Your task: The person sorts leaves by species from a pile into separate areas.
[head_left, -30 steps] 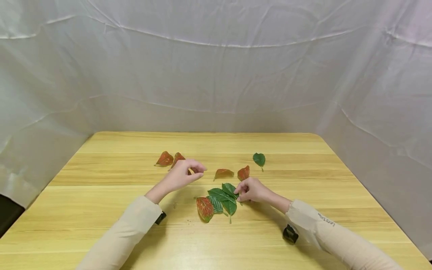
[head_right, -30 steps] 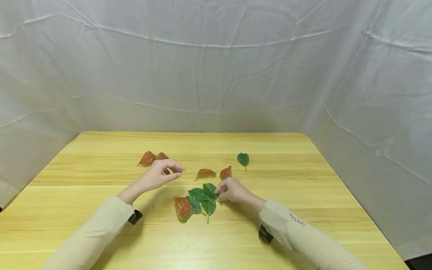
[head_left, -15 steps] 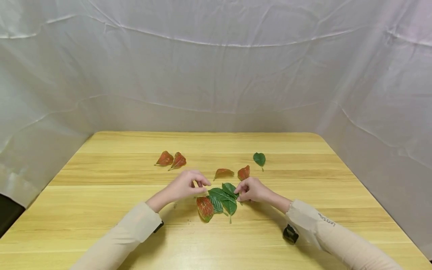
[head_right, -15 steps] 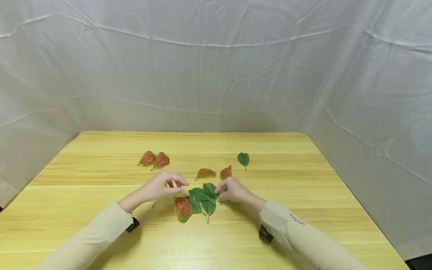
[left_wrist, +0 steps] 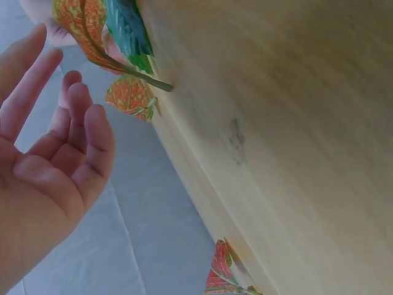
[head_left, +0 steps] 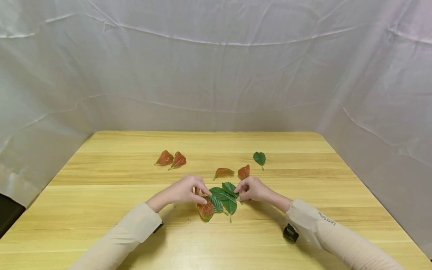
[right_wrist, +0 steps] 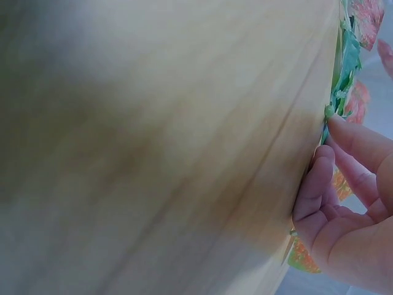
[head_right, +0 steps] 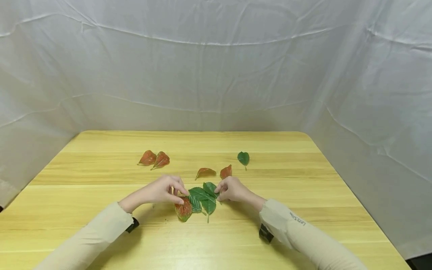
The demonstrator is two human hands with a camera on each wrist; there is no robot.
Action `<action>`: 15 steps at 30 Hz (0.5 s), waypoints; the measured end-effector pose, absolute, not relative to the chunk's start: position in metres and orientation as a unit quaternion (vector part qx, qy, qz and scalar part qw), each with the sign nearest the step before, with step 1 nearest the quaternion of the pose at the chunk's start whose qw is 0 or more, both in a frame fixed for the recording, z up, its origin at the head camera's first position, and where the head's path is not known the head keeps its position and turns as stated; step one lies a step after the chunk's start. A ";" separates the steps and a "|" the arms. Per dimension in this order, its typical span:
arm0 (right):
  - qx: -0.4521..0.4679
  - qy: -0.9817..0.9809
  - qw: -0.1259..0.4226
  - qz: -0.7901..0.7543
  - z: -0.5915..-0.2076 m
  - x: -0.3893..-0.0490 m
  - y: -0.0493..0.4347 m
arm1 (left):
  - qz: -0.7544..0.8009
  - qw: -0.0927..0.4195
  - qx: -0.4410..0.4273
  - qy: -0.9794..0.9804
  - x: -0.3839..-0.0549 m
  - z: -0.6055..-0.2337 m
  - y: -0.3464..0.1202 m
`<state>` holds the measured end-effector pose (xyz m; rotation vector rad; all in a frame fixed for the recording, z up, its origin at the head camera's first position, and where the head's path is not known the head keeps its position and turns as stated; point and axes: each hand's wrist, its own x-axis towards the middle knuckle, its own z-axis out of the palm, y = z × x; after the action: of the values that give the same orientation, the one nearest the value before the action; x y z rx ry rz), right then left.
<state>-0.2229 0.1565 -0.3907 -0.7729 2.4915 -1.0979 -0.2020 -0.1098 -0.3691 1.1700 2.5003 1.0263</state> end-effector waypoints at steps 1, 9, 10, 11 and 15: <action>-0.270 0.870 0.155 -0.382 -0.391 -0.223 0.157 | 0.344 0.104 0.397 0.844 -0.202 -0.370 -0.110; -0.269 0.873 0.154 -0.376 -0.391 -0.223 0.157 | 0.340 0.146 0.400 0.838 -0.204 -0.370 -0.109; -0.269 0.873 0.154 -0.376 -0.391 -0.223 0.157 | 0.339 0.148 0.400 0.838 -0.205 -0.371 -0.109; -0.269 0.873 0.154 -0.376 -0.391 -0.223 0.156 | 0.339 0.152 0.399 0.839 -0.205 -0.371 -0.109; -0.268 0.874 0.154 -0.375 -0.391 -0.223 0.156 | 0.327 0.158 0.402 0.841 -0.207 -0.373 -0.109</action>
<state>-0.2225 0.1562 -0.3907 -0.7693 2.5058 -1.0742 -0.2073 -0.1094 -0.3730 1.1486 2.4054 0.9344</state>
